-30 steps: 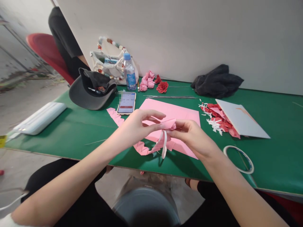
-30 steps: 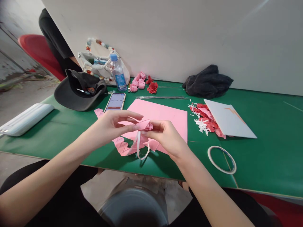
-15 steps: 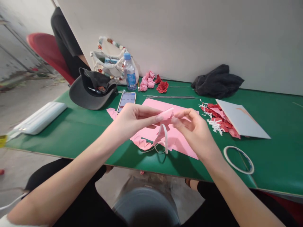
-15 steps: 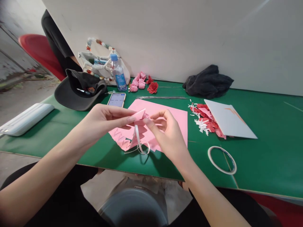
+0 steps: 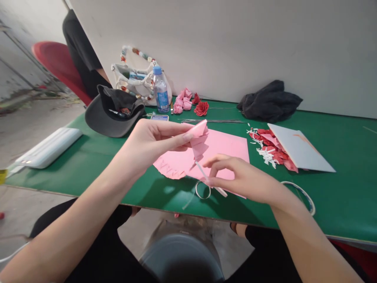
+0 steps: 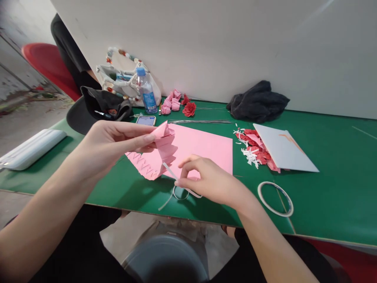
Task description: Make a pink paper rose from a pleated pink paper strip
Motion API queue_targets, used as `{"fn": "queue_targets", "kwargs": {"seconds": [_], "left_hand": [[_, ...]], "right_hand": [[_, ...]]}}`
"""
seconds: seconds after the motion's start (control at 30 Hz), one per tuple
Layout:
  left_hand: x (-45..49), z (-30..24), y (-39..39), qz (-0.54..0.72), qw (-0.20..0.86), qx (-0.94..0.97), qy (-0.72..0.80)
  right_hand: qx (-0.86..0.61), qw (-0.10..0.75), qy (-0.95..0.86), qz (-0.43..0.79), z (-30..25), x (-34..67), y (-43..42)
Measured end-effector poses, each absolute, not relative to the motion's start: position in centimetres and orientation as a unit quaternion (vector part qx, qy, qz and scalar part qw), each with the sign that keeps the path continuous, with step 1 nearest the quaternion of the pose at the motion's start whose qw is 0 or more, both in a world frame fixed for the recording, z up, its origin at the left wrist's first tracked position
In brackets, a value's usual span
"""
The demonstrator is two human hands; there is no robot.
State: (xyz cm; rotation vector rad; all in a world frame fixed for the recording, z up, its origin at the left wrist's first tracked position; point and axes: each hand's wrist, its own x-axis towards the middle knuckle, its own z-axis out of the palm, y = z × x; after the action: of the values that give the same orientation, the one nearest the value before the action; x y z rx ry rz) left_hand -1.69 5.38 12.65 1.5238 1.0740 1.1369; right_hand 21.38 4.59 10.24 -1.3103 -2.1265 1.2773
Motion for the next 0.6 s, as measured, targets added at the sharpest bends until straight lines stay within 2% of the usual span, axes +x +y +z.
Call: {"fn": "queue_targets", "kwargs": {"seconds": [0.07, 0.1, 0.23, 0.33, 0.5, 0.6], "left_hand": [[-1.7, 12.8, 5.3, 0.455, 0.469, 0.619, 0.435], [-1.7, 12.8, 5.2, 0.451, 0.475, 0.621, 0.432], [-1.1, 12.8, 4.8, 0.422, 0.507, 0.627, 0.413], [-0.7, 12.7, 4.6, 0.411, 0.525, 0.627, 0.404], [-0.3, 12.4, 4.6, 0.406, 0.508, 0.635, 0.417], [-0.1, 12.3, 4.6, 0.401, 0.502, 0.640, 0.421]], "right_hand": [[-0.454, 0.143, -0.748, 0.463, 10.5, 22.5, 5.4], [-0.448, 0.160, -0.740, 0.475, 10.6, 22.9, 5.7], [-0.389, 0.331, -0.678, 0.528, 10.1, 21.7, 5.7], [-0.349, 0.386, -0.632, 0.574, 9.4, 19.6, 4.9], [-0.419, 0.412, -0.579, 0.565, 9.0, 18.4, 4.0], [-0.412, 0.419, -0.570, 0.574, 9.2, 18.7, 3.8]]}}
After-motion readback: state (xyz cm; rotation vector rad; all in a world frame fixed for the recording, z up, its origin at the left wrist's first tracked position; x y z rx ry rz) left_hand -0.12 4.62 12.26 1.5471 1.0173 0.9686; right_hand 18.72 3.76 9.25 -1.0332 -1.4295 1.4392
